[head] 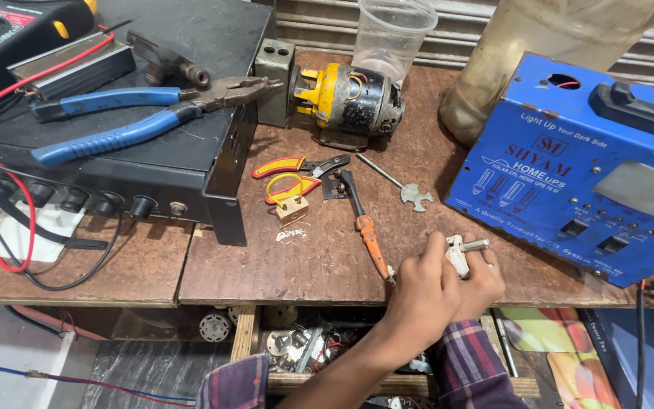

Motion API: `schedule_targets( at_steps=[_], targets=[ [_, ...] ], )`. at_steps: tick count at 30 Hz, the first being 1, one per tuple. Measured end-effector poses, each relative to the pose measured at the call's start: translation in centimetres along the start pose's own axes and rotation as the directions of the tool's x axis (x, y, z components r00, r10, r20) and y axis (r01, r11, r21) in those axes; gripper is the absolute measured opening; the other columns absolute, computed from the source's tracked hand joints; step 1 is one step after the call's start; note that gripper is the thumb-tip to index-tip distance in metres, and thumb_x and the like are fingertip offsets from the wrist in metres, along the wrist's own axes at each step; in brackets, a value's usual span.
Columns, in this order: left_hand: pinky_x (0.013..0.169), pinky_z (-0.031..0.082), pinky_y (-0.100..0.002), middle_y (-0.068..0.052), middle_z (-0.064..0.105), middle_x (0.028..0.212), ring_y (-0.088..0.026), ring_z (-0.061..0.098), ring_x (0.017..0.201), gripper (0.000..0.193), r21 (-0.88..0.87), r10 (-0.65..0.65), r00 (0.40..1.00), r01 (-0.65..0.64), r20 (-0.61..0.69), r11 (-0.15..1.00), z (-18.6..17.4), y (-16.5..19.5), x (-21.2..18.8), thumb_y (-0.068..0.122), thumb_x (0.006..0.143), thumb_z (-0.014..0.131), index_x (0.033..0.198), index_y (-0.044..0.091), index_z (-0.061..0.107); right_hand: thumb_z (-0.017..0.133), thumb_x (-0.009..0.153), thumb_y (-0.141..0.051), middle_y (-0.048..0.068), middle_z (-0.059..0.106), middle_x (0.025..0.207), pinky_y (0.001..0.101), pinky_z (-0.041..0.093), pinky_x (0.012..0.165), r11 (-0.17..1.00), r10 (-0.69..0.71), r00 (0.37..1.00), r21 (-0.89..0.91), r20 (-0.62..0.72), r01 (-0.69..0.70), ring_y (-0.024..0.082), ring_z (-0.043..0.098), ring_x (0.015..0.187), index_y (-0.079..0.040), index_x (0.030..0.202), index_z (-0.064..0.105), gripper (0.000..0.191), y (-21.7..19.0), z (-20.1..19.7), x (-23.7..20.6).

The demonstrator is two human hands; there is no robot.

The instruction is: The person disassembles a white electrical component on a workbench using a screwdriver, then retrieves a cylindrical metal part from a drawer and repeatedly rubs its surface with a small metal piece. The person places the disassembled component into the drawer and continues rubbing the metal part.

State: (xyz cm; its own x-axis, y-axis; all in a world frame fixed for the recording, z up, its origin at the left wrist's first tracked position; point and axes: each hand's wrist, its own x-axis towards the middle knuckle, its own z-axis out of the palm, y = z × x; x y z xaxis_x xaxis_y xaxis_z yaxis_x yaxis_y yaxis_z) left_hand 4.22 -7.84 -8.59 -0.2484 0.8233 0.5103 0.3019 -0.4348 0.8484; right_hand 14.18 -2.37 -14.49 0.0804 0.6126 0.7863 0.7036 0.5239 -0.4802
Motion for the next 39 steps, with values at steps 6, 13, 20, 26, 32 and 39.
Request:
schedule_targets(
  at_steps=[6, 13, 20, 26, 32, 39],
  targets=[
    [0.055, 0.048, -0.056, -0.027, 0.064, 0.071, -0.049, 0.067, 0.069, 0.008, -0.025, -0.151, 0.988, 0.151, -0.026, 0.988, 0.4, 0.4, 0.5, 0.007, 0.097, 0.051, 0.101, 0.001, 0.048, 0.078, 0.087, -0.014, 0.016, 0.072, 0.098, 0.0401, 0.055, 0.08, 0.996, 0.077, 0.996, 0.041, 0.052, -0.079, 0.029, 0.071, 0.089, 0.001, 0.11, 0.075, 0.028, -0.5, -0.2, 0.2],
    [0.053, 0.048, -0.053, -0.025, 0.062, 0.068, -0.044, 0.07, 0.066, 0.006, -0.106, -0.233, 0.972, 0.23, -0.015, 0.967, -0.3, 0.3, -0.7, 0.007, 0.099, 0.049, 0.098, 0.002, 0.045, 0.082, 0.076, -0.016, 0.019, 0.071, 0.101, 0.0409, 0.056, 0.079, 1.0, 0.023, 0.999, 0.017, 0.029, -0.024, 0.031, 0.071, 0.089, 0.004, 0.115, 0.073, 0.045, -0.6, -0.2, -0.1],
    [0.057, 0.047, -0.058, -0.029, 0.062, 0.07, -0.051, 0.067, 0.072, 0.009, -0.05, -0.185, 0.982, 0.186, 0.024, 0.981, -0.6, -0.1, 0.2, 0.005, 0.096, 0.05, 0.103, 0.002, 0.046, 0.083, 0.078, -0.015, 0.018, 0.072, 0.102, 0.0406, 0.056, 0.08, 0.999, 0.05, 0.998, 0.015, 0.038, -0.051, 0.031, 0.071, 0.09, 0.003, 0.117, 0.074, 0.043, 0.0, 0.0, -0.2],
    [0.062, 0.048, -0.06, -0.031, 0.063, 0.073, -0.052, 0.065, 0.074, 0.006, 0.005, -0.145, 0.989, 0.145, 0.007, 0.989, -0.4, 0.2, -0.3, 0.004, 0.097, 0.051, 0.102, 0.001, 0.048, 0.083, 0.077, -0.014, 0.019, 0.07, 0.101, 0.0403, 0.056, 0.078, 0.999, 0.037, 0.999, -0.005, 0.029, -0.037, 0.031, 0.071, 0.087, 0.004, 0.12, 0.073, 0.047, 0.3, -0.1, -0.5],
    [0.059, 0.049, -0.058, -0.029, 0.064, 0.078, -0.051, 0.066, 0.074, 0.009, -0.032, -0.074, 0.997, 0.075, 0.011, 0.997, 0.0, -0.5, 1.0, 0.002, 0.094, 0.051, 0.102, 0.0, 0.047, 0.082, 0.083, -0.014, 0.018, 0.071, 0.103, 0.039, 0.056, 0.078, 0.997, 0.075, 0.997, -0.017, 0.012, -0.074, 0.029, 0.071, 0.087, 0.002, 0.122, 0.074, 0.043, 1.0, 0.4, -0.4],
    [0.057, 0.048, -0.057, -0.029, 0.063, 0.072, -0.049, 0.067, 0.071, 0.005, -0.08, -0.138, 0.989, 0.141, 0.044, 0.987, -0.6, -0.3, -0.1, 0.003, 0.096, 0.049, 0.1, 0.0, 0.047, 0.082, 0.08, -0.014, 0.017, 0.07, 0.102, 0.0391, 0.056, 0.076, 0.999, 0.025, 1.0, -0.042, 0.017, -0.025, 0.029, 0.071, 0.086, 0.002, 0.123, 0.073, 0.047, 0.6, 0.0, -0.6]
  ],
)
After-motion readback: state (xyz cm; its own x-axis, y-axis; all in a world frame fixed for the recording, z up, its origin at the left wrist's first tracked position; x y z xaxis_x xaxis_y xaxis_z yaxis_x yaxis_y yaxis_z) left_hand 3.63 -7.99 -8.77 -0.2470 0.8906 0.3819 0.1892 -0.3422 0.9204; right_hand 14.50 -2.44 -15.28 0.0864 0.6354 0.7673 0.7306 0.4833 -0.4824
